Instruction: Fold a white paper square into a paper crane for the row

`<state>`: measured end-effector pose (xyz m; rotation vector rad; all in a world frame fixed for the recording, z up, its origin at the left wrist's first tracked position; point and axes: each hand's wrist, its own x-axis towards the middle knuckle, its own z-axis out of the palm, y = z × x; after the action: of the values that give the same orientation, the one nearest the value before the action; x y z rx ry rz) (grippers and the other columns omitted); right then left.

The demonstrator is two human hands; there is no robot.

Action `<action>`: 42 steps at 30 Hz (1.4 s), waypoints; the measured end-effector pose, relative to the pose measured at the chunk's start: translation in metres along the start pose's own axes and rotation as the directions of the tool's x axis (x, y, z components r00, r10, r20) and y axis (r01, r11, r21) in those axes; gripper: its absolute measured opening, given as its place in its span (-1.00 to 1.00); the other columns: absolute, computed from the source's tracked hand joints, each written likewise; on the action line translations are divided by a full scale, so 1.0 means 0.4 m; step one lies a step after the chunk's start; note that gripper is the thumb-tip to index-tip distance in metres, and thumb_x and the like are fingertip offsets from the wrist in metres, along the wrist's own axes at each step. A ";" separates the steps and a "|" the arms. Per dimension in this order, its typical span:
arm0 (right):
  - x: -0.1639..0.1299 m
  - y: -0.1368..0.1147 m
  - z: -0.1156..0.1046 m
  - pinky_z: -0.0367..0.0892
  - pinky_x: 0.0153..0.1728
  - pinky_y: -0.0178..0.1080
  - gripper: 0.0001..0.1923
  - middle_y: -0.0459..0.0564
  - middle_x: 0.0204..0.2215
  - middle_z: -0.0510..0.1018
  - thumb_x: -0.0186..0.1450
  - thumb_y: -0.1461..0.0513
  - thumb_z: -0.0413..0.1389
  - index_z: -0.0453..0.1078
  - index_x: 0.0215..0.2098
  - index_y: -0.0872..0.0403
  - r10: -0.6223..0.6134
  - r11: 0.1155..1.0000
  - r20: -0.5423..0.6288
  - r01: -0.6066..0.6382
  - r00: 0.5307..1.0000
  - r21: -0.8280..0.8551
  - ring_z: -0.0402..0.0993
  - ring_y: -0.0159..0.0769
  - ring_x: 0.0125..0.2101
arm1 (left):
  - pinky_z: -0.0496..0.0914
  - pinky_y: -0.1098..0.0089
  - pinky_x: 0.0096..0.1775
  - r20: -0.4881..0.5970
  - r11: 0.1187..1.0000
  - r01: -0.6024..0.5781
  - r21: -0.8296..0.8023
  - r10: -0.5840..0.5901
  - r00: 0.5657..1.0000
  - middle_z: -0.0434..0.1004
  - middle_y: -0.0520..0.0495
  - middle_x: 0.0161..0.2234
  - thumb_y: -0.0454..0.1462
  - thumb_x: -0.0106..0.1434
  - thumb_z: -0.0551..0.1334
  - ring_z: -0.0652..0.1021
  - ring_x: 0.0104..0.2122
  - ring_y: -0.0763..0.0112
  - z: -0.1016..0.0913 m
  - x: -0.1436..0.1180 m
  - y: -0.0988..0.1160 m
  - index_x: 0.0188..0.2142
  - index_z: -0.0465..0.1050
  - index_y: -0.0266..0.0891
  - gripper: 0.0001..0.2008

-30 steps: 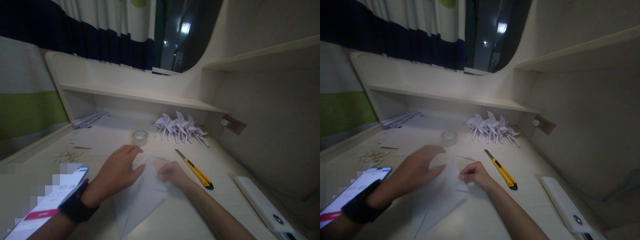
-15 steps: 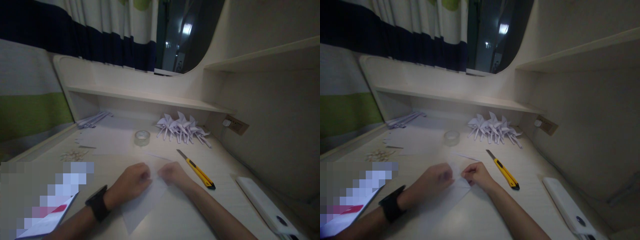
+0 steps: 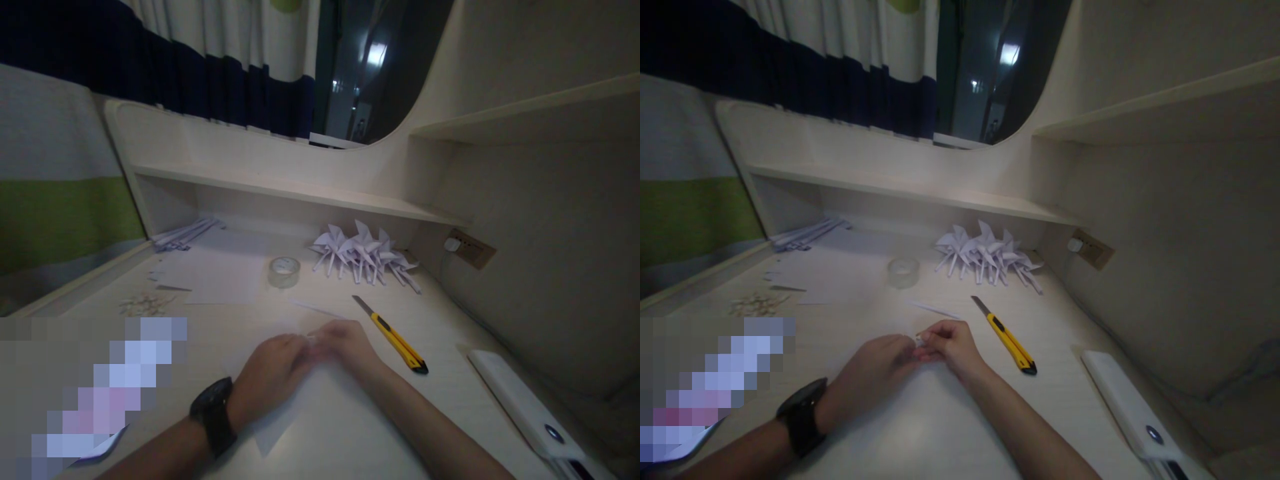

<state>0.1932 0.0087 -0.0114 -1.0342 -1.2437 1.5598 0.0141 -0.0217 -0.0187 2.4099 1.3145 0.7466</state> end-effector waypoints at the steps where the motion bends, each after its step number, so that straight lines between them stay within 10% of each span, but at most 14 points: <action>1: 0.000 0.003 0.003 0.47 -0.44 -0.20 -0.64 0.05 -0.54 0.60 -0.10 0.08 0.38 0.50 -0.48 0.19 -0.002 1.000 -0.008 0.002 1.000 0.021 0.57 -0.18 -0.51 | 0.23 0.40 -0.38 0.003 0.999 0.020 -0.040 -0.020 1.000 0.49 -0.01 -0.43 -0.13 0.32 0.08 0.46 -0.43 0.36 0.000 0.001 -0.002 -0.38 0.41 -0.20 -0.75; 25: -0.006 0.013 0.021 0.42 -0.55 -0.28 -0.52 0.00 -0.59 0.56 -0.08 -0.03 0.35 0.38 -0.41 0.16 0.030 1.000 -0.038 -0.030 0.999 -0.002 0.56 -0.20 -0.57 | 0.29 0.48 -0.45 0.009 0.842 0.194 -0.504 -0.220 0.976 0.49 0.05 -0.53 -0.34 0.12 0.13 0.47 -0.52 0.44 0.020 0.023 -0.052 -0.41 0.39 -0.24 -0.93; 31: -0.006 0.003 0.023 0.40 -0.58 -0.30 -0.59 0.04 -0.48 0.60 0.01 -0.03 0.28 0.39 -0.44 0.14 -0.145 0.981 -0.161 0.121 0.976 -0.152 0.53 -0.27 -0.60 | 0.26 0.48 -0.52 0.037 0.783 0.245 -0.571 -0.273 0.961 0.46 0.05 -0.58 -0.26 0.15 0.14 0.43 -0.59 0.45 0.018 0.026 -0.052 -0.44 0.34 -0.24 -0.90; 42: -0.049 -0.004 0.010 0.38 -0.38 -0.33 -0.84 -0.01 -0.40 0.61 0.27 0.23 0.05 0.48 -0.33 0.06 -0.497 0.550 0.069 0.375 0.865 -0.746 0.54 -0.29 -0.40 | 0.26 0.49 -0.53 0.073 0.754 0.268 -0.599 -0.283 0.957 0.43 0.06 -0.59 -0.25 0.13 0.13 0.41 -0.60 0.47 -0.001 0.025 -0.043 -0.42 0.41 -0.27 -0.86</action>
<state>0.1949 -0.0107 -0.0076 -1.1655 -1.9208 0.5264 0.0066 -0.0039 -0.0237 1.6592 1.1689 0.9349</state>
